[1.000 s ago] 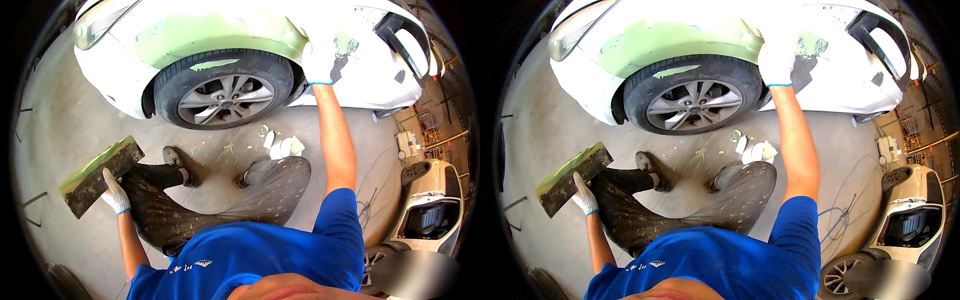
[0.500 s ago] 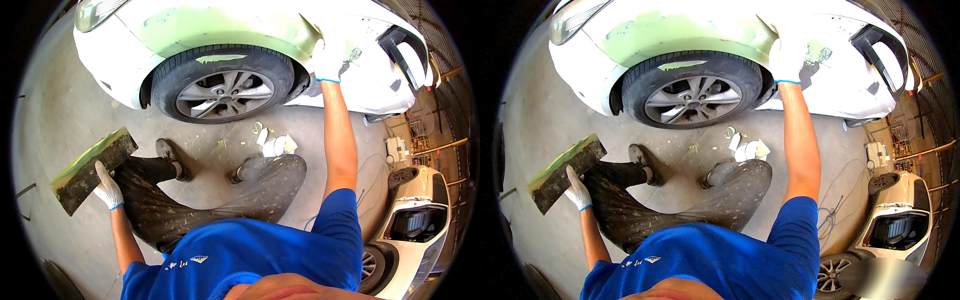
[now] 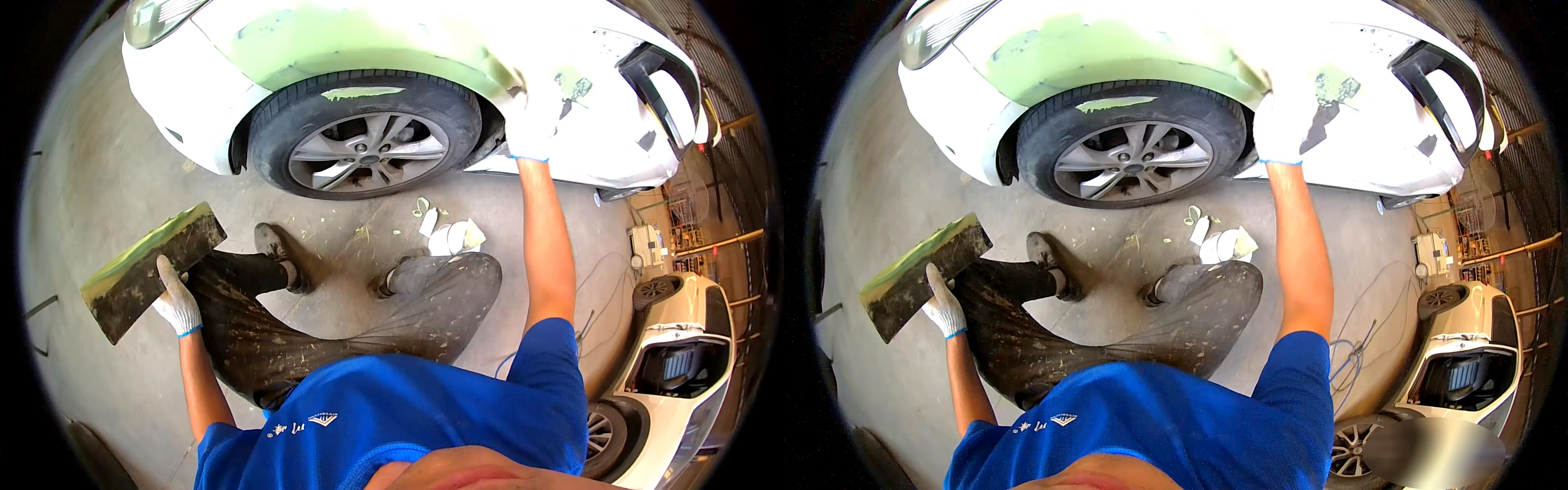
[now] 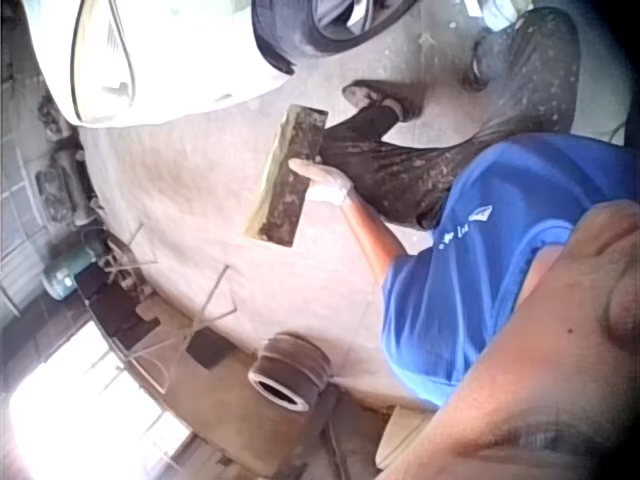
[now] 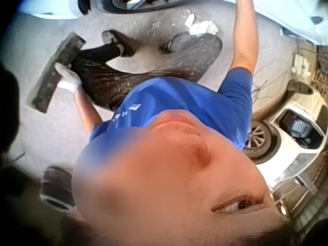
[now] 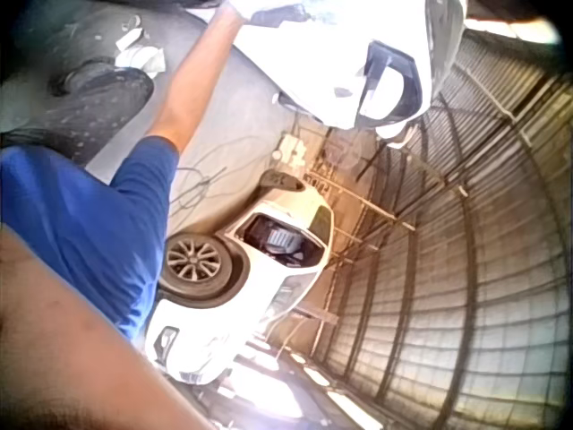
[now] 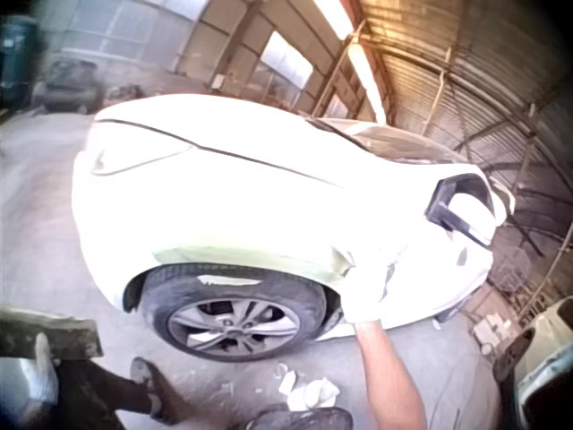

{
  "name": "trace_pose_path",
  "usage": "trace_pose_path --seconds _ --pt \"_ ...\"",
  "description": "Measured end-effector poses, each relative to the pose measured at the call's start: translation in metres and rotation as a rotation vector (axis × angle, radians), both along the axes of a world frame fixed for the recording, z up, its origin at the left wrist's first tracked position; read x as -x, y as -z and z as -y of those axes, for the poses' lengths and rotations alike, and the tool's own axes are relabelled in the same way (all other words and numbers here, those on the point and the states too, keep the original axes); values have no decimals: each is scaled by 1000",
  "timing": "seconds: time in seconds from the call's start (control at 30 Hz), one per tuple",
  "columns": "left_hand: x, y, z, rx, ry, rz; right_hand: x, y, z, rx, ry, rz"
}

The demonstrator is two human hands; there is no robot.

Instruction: The person applies green body filler to the front fender of a white car using a spreader and a putty knife. They repeatedly scoop filler from a container, spread it on the fender, and smooth the surface with their gloved hands.

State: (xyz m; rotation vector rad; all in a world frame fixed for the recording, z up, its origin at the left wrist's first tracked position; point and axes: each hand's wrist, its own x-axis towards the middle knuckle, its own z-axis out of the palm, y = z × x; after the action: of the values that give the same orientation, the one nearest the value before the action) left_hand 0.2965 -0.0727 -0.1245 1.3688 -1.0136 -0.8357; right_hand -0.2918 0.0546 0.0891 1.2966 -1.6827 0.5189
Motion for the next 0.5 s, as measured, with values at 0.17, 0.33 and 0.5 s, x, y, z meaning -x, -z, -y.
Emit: trace_pose_path --seconds 0.17,0.33,0.5 --pt "5 0 2 18 21 -18 36 -30 39 -13 208 80" --pt "4 -3 -1 31 -3 -5 -1 -4 41 -171 245 -97" --pt "3 2 1 8 7 -5 -6 51 0 -229 -110 -76"
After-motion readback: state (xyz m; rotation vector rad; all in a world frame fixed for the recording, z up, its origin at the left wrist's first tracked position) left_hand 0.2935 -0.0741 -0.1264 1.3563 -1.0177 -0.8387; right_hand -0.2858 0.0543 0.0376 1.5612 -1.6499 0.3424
